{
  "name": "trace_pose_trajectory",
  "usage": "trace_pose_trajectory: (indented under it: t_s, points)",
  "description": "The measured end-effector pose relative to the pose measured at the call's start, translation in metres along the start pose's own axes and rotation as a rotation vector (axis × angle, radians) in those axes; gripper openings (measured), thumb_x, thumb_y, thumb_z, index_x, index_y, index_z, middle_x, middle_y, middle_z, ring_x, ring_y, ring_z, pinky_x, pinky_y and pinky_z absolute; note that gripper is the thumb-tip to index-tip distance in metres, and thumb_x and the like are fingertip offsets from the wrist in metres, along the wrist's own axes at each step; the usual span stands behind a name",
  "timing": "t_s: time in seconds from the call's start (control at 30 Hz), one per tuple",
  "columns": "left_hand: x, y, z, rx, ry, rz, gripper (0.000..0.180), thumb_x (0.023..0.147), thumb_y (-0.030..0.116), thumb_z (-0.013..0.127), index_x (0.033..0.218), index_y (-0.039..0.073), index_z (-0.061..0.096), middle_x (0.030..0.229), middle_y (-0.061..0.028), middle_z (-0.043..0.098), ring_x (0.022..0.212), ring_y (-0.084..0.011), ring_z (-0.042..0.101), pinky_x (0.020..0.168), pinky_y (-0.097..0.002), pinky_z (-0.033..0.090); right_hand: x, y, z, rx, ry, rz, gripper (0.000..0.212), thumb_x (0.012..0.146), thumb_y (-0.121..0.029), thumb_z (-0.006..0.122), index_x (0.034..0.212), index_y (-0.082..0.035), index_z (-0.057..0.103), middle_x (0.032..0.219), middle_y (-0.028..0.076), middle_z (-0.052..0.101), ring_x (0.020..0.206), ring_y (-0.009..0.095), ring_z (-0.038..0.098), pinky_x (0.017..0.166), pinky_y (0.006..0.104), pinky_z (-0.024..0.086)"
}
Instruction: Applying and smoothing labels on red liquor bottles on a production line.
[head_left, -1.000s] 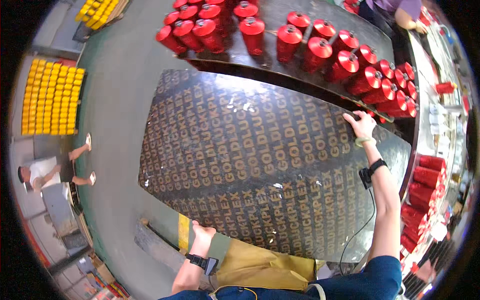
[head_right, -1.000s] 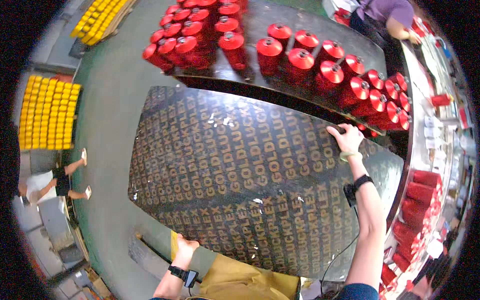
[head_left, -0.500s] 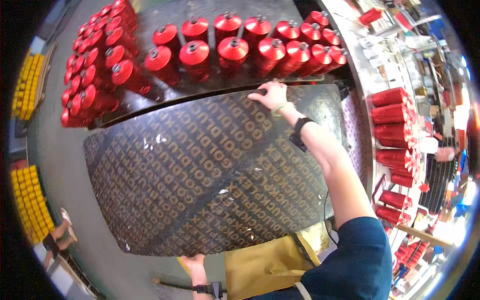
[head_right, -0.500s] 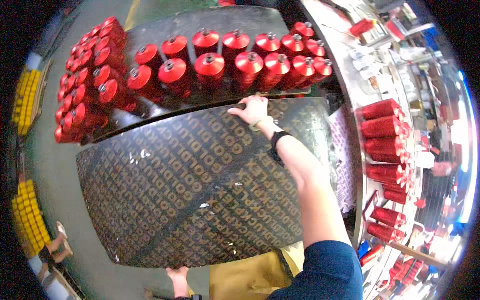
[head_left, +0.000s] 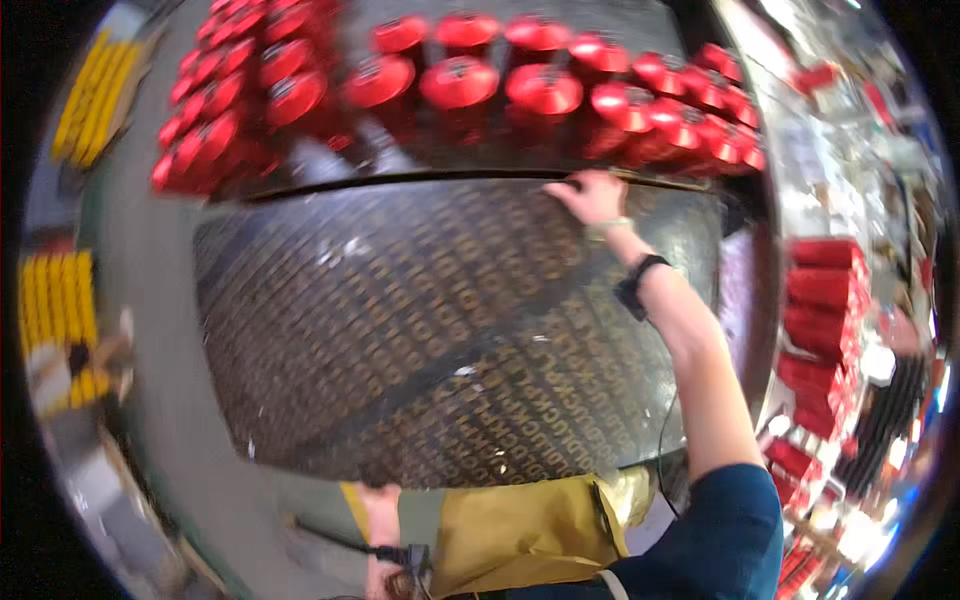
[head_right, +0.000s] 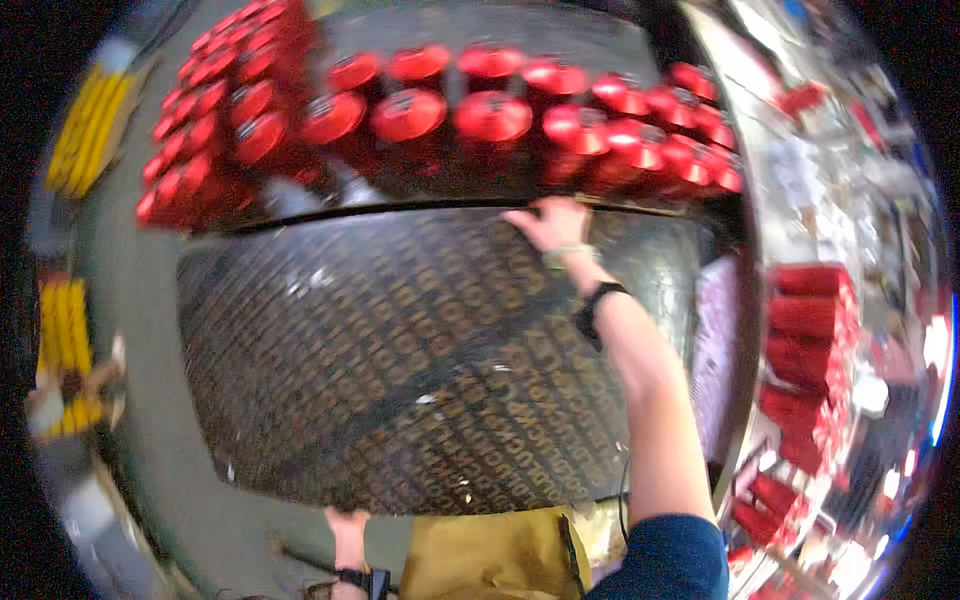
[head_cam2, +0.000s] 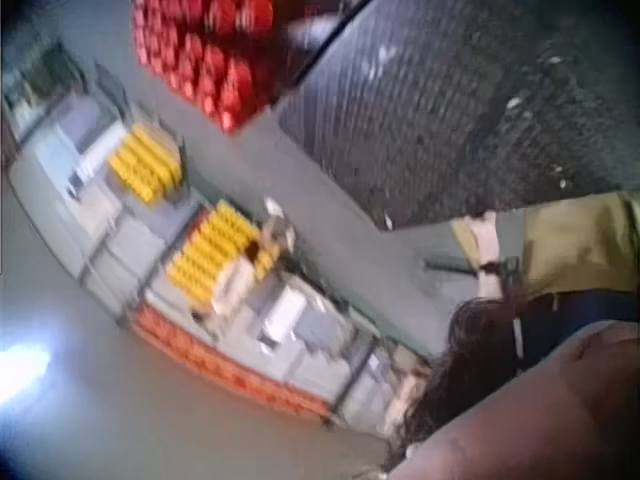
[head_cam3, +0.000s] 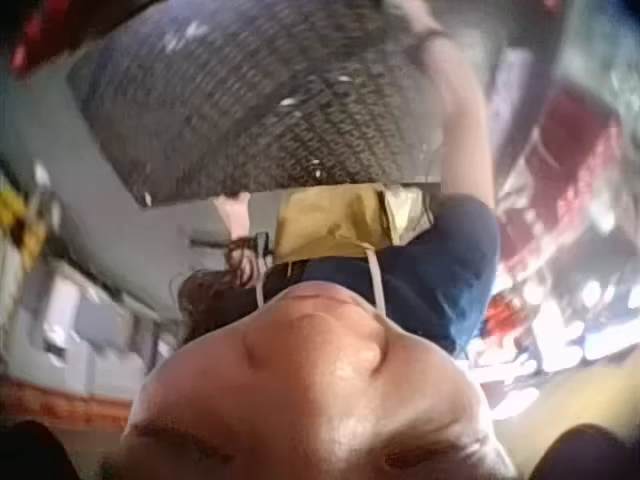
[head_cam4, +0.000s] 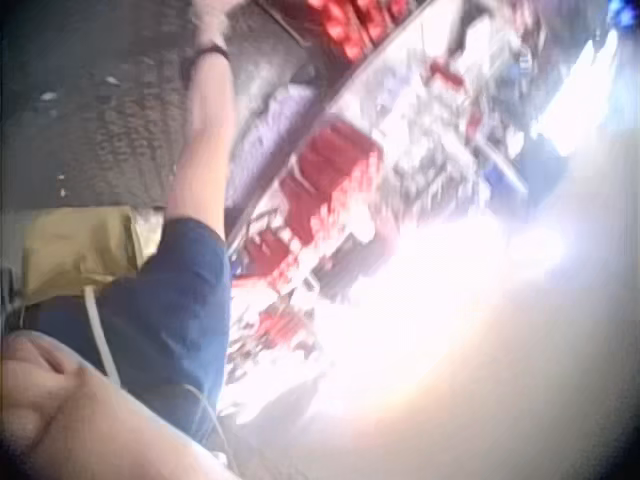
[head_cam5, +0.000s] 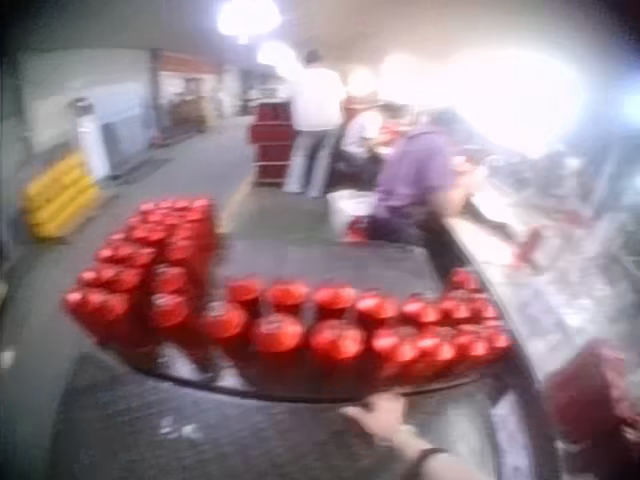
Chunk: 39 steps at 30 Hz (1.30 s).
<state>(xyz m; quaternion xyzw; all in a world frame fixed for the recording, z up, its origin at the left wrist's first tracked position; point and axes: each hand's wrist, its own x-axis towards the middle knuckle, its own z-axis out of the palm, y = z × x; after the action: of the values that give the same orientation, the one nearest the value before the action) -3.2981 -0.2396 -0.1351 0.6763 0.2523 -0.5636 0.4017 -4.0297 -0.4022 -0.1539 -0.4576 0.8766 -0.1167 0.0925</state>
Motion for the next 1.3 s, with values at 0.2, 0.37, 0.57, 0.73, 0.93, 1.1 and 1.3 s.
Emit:
trace_pose_trajectory:
  t_s: [0.2, 0.37, 0.57, 0.73, 0.93, 1.1, 1.3]
  points:
    - [-0.008, -0.002, 0.016, -0.062, 0.196, 0.000, 0.073, 0.106, 0.060, 0.024, 0.152, 0.007, 0.045, 0.159, -0.0084, 0.041, 0.148, -0.0282, 0.035, 0.126, -0.0472, 0.018, 0.009, -0.003, 0.004, -0.002, -0.026, 0.046, 0.058, 0.080, -0.066, 0.072, 0.099, -0.012, 0.079, 0.101, 0.011, 0.074, 0.105, 0.031, 0.064, 0.101, 0.0463, 0.037]
    - [0.001, -0.003, 0.037, -0.001, 0.111, 0.051, 0.075, 0.105, 0.059, 0.026, 0.156, 0.004, 0.034, 0.163, -0.0113, 0.032, 0.151, -0.0301, 0.029, 0.127, -0.0470, 0.012, 0.018, -0.005, 0.011, 0.040, 0.032, -0.016, 0.056, 0.081, -0.065, 0.072, 0.099, -0.013, 0.078, 0.106, 0.011, 0.074, 0.110, 0.031, 0.063, 0.103, 0.0453, 0.035]
    - [-0.017, -0.005, 0.053, -0.090, 0.054, 0.035, 0.071, 0.108, 0.057, 0.022, 0.153, 0.006, 0.042, 0.159, -0.0092, 0.042, 0.147, -0.0294, 0.036, 0.125, -0.0477, 0.021, 0.018, -0.001, 0.010, 0.052, 0.030, -0.008, 0.057, 0.080, -0.067, 0.072, 0.099, -0.013, 0.079, 0.107, 0.011, 0.074, 0.112, 0.030, 0.062, 0.105, 0.0457, 0.035]
    - [-0.012, -0.011, 0.028, 0.148, -0.059, 0.139, 0.073, 0.106, 0.060, 0.028, 0.156, 0.007, 0.036, 0.158, -0.0120, 0.042, 0.146, -0.0310, 0.038, 0.125, -0.0478, 0.024, 0.013, -0.008, -0.010, 0.313, 0.028, -0.073, 0.039, 0.088, -0.046, 0.075, 0.099, -0.008, 0.079, 0.108, 0.016, 0.074, 0.108, 0.034, 0.065, 0.096, 0.0424, 0.047]
    - [-0.035, 0.017, -0.052, 0.457, 0.090, -0.016, 0.029, 0.106, 0.043, 0.049, 0.116, 0.019, 0.061, 0.114, -0.0035, 0.067, 0.098, -0.0204, 0.060, 0.097, -0.0413, 0.047, -0.030, -0.042, -0.059, 0.431, 0.119, -0.154, 0.026, 0.099, -0.026, 0.067, 0.112, -0.004, 0.073, 0.114, 0.011, 0.071, 0.109, 0.025, 0.062, 0.102, 0.0368, 0.045]
    - [-0.143, 0.023, -0.136, 0.689, 0.051, 0.143, 0.031, 0.103, 0.038, 0.056, 0.121, 0.013, 0.060, 0.110, -0.0010, 0.068, 0.099, -0.0157, 0.061, 0.089, -0.0381, 0.051, -0.133, -0.068, -0.102, 0.580, -0.221, -0.158, 0.038, 0.109, -0.029, 0.048, 0.118, 0.001, 0.070, 0.117, 0.015, 0.067, 0.111, 0.024, 0.060, 0.101, 0.0378, 0.045]
    - [-0.252, 0.009, -0.253, 0.993, -0.196, -0.079, 0.024, 0.101, 0.032, 0.059, 0.115, 0.013, 0.063, 0.100, 0.0020, 0.064, 0.086, -0.0080, 0.056, 0.073, -0.0287, 0.048, -0.275, -0.092, -0.129, 0.395, -0.457, -0.126, 0.046, 0.109, -0.031, 0.044, 0.103, 0.002, 0.075, 0.100, 0.017, 0.073, 0.096, 0.027, 0.067, 0.091, 0.0403, 0.050]
